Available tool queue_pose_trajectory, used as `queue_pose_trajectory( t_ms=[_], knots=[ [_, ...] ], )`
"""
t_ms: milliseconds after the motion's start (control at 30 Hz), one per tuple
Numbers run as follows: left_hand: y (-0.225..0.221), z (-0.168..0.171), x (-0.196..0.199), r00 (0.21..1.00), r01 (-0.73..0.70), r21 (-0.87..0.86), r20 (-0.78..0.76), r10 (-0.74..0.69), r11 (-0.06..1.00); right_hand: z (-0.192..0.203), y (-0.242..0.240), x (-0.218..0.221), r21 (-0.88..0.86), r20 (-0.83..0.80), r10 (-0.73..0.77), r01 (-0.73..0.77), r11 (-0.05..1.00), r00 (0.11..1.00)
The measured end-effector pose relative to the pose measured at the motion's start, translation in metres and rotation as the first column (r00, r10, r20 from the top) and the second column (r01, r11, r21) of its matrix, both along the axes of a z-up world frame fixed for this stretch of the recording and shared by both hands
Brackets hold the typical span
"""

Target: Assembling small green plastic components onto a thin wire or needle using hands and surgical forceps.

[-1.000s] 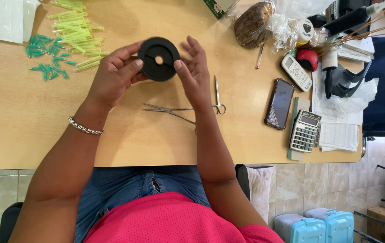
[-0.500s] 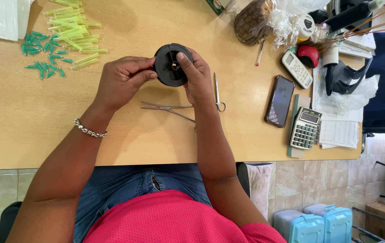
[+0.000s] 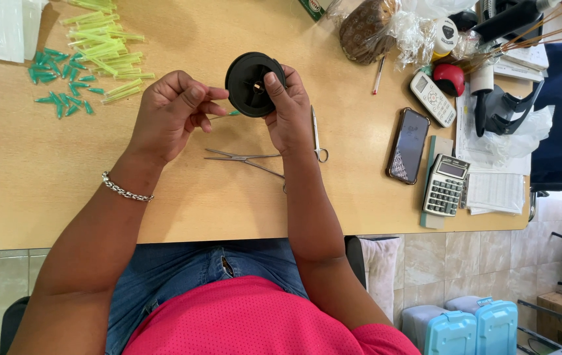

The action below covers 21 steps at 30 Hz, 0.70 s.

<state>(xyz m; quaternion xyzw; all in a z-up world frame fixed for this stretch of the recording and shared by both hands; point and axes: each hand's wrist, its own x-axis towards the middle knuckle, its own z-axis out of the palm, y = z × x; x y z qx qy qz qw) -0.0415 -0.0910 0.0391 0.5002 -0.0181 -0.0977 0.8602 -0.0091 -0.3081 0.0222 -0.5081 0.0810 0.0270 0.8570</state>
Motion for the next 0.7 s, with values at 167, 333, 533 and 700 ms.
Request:
queue_pose_trajectory(
  t_ms=[167, 333, 533, 700],
  knots=[
    [0.003, 0.002, -0.001, 0.999, 0.035, -0.022, -0.013, -0.035, 0.999, 0.013, -0.003, -0.002, 0.028, -0.021, 0.022, -0.022, 0.999, 1.000],
    [-0.001, 0.021, -0.008, 0.962, 0.027, 0.824, 0.131, -0.237, 0.566, 0.012, -0.015, 0.002, 0.158, 0.008, -0.007, 0.005, 0.987, 1.000],
    [0.026, -0.005, -0.006, 0.807, -0.362, 0.864, 0.478, -0.346, 0.349, 0.018, -0.027, 0.002, 0.139, 0.007, 0.027, -0.028, 0.990, 1.000],
    [0.089, 0.029, -0.017, 0.846, -0.450, 0.893, 0.433, -0.312, 0.021, 0.034, -0.031, -0.006, 0.001, 0.027, 0.128, -0.128, 0.992, 0.991]
  ],
)
